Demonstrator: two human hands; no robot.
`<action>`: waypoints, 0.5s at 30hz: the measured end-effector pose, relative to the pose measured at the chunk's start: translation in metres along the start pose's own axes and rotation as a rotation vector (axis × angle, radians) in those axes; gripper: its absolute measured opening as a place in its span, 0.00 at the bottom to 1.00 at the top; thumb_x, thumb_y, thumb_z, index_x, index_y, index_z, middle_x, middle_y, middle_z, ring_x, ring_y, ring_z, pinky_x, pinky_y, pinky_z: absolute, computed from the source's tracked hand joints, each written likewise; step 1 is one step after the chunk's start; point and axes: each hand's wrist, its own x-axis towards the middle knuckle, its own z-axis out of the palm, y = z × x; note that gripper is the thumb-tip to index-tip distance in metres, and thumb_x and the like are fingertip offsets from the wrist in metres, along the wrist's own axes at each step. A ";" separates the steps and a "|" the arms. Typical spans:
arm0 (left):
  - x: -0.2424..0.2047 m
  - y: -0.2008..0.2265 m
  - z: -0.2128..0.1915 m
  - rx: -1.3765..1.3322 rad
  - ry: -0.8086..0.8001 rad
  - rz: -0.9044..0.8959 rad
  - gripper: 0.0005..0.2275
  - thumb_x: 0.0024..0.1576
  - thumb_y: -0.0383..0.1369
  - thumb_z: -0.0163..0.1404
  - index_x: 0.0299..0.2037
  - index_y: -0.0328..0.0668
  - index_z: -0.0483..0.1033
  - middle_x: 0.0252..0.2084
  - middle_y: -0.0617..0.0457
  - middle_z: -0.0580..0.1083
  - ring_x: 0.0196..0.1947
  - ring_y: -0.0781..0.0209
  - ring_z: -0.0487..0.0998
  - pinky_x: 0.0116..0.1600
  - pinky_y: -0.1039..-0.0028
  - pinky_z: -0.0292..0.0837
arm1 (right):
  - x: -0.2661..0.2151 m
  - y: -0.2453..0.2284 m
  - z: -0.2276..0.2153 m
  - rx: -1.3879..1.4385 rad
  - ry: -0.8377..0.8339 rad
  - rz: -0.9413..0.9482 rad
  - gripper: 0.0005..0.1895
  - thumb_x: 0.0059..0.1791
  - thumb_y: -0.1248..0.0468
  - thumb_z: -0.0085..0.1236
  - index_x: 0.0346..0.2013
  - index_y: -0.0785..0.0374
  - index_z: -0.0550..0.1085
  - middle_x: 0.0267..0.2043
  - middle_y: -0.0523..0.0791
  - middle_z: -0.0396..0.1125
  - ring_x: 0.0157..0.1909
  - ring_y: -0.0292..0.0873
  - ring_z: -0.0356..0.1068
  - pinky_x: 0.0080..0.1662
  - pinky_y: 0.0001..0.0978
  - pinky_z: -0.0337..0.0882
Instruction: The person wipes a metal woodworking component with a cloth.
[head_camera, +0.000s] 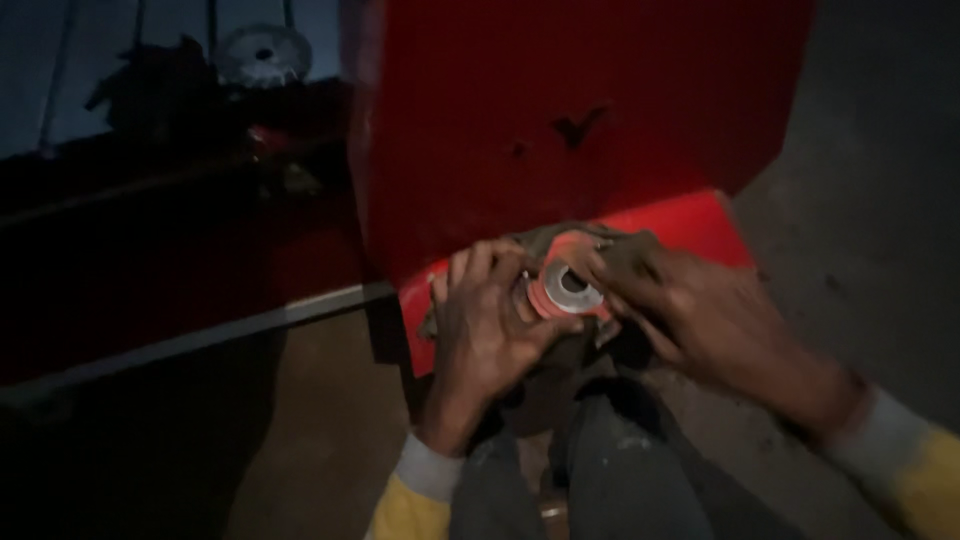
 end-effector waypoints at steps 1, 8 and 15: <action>-0.004 0.001 0.003 -0.007 -0.012 0.000 0.31 0.40 0.56 0.67 0.46 0.41 0.78 0.50 0.51 0.72 0.55 0.48 0.71 0.58 0.51 0.59 | 0.009 0.007 0.003 -0.036 0.119 -0.075 0.31 0.50 0.56 0.56 0.69 0.42 0.64 0.50 0.50 0.71 0.36 0.48 0.74 0.31 0.40 0.74; 0.003 0.004 0.000 0.006 0.057 0.025 0.32 0.42 0.57 0.67 0.50 0.42 0.77 0.52 0.50 0.72 0.56 0.48 0.71 0.58 0.52 0.60 | -0.009 0.012 0.001 -0.017 0.125 -0.107 0.29 0.50 0.56 0.58 0.67 0.48 0.69 0.48 0.48 0.73 0.39 0.46 0.75 0.32 0.41 0.74; 0.001 0.010 -0.005 -0.039 0.027 -0.014 0.34 0.38 0.55 0.69 0.50 0.42 0.78 0.52 0.50 0.72 0.54 0.48 0.70 0.57 0.55 0.62 | 0.011 0.027 -0.007 -0.038 0.189 -0.315 0.28 0.50 0.56 0.56 0.66 0.53 0.68 0.48 0.51 0.70 0.48 0.48 0.70 0.44 0.44 0.74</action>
